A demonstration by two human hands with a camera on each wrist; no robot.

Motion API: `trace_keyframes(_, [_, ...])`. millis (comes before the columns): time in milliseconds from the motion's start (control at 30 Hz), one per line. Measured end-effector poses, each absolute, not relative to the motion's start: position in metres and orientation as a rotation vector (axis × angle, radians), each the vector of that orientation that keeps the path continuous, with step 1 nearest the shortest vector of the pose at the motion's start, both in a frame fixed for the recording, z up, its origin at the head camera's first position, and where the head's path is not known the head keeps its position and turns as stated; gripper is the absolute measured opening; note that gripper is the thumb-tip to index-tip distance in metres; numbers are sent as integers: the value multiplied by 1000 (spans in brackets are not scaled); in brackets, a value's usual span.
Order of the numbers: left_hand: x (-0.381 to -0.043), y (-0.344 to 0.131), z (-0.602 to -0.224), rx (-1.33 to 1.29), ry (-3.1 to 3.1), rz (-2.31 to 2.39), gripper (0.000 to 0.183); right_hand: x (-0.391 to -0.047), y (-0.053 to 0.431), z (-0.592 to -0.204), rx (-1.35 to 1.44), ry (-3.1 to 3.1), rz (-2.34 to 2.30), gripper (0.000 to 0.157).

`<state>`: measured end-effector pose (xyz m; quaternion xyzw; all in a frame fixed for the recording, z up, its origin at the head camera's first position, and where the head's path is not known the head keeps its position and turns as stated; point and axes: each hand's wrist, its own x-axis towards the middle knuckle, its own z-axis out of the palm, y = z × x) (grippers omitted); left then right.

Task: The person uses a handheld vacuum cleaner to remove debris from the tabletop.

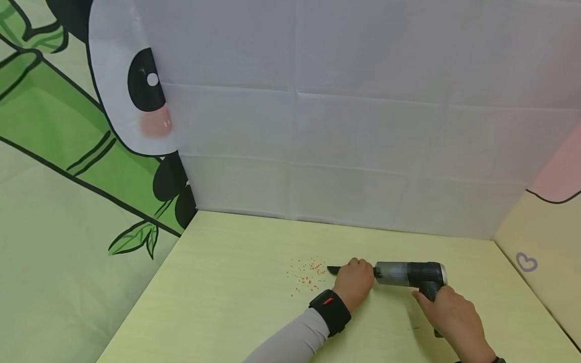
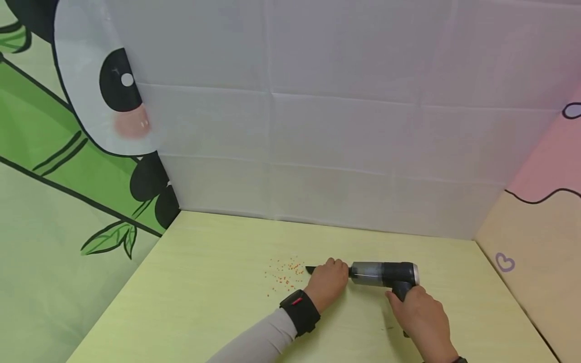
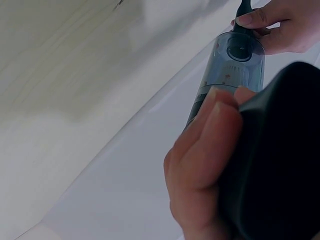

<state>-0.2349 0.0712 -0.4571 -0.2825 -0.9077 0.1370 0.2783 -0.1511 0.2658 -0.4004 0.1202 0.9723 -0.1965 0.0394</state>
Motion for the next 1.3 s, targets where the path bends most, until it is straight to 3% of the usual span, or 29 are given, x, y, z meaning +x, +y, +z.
trace_keyframes(433, [-240, 69, -454, -735, -2408, 350, 13, -157, 262, -401, 359, 3038, -579, 64])
trace_keyframes(1300, [-254, 65, -456, -690, -2471, 312, 15, -171, 255, -400, 310, 3061, -593, 60])
